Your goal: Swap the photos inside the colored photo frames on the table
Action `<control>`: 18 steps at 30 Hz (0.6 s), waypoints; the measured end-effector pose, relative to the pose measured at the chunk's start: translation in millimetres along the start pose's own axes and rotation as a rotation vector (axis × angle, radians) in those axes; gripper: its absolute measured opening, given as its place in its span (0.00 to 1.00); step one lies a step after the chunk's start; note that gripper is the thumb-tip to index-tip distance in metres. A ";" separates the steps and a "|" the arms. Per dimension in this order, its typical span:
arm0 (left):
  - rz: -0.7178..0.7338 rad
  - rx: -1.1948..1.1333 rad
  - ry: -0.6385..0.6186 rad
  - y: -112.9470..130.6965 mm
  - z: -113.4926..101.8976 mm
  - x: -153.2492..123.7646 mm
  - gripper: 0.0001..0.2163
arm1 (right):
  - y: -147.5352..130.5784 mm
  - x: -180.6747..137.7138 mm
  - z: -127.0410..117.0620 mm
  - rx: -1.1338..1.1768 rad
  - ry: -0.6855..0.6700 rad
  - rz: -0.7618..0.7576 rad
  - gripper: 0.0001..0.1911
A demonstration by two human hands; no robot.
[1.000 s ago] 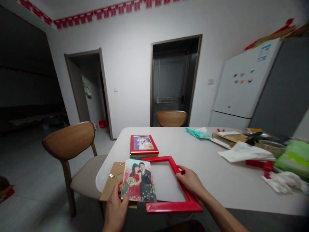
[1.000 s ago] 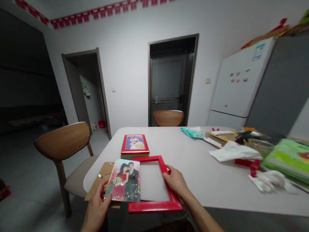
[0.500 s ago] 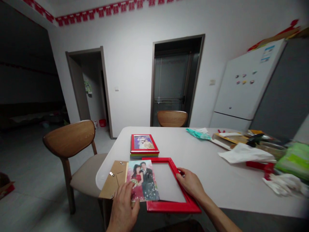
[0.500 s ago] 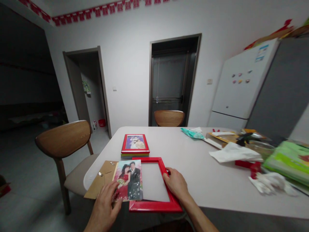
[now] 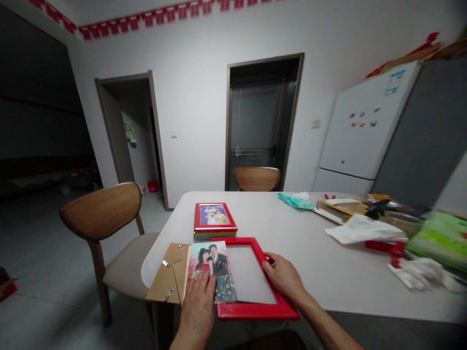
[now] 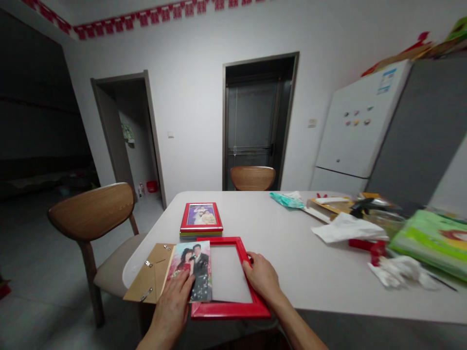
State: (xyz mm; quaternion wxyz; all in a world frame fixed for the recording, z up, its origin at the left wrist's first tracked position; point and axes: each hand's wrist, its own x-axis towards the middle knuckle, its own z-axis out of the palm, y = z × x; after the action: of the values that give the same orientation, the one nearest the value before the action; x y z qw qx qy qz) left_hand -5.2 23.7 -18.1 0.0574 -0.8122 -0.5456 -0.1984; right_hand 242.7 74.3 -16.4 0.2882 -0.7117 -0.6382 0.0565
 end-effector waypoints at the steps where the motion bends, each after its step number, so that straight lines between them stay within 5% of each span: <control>1: 0.007 0.011 0.018 -0.7 1.3 0.7 0.23 | 0.0 0.4 -0.5 0.011 -0.001 -0.001 0.20; 6: 0.024 -0.122 0.199 -10.7 -16.4 11.4 0.22 | -14.0 -0.8 -14.7 0.151 0.074 -0.031 0.20; 9: -0.110 -0.389 0.322 -16.5 -41.0 21.4 0.19 | -37.7 -9.0 -26.8 0.343 0.141 -0.102 0.19; 12: -0.331 -0.746 0.422 -11.9 -58.1 29.1 0.14 | -65.5 -22.0 -27.0 0.625 -0.088 -0.094 0.16; 15: -0.495 -1.257 0.465 7.2 -58.3 32.4 0.15 | -87.0 -33.4 -12.4 0.949 -0.405 0.094 0.16; 18: -0.565 -1.740 0.407 33.4 -46.4 32.4 0.19 | -97.3 -37.4 3.0 1.311 -0.429 0.281 0.16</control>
State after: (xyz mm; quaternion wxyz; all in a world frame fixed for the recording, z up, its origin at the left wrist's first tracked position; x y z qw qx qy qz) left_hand 23.7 24.1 40.9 -0.5263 -0.3567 -0.3621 -0.6817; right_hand 149.5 42.0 17.2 0.5155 -0.4404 -0.4173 0.6051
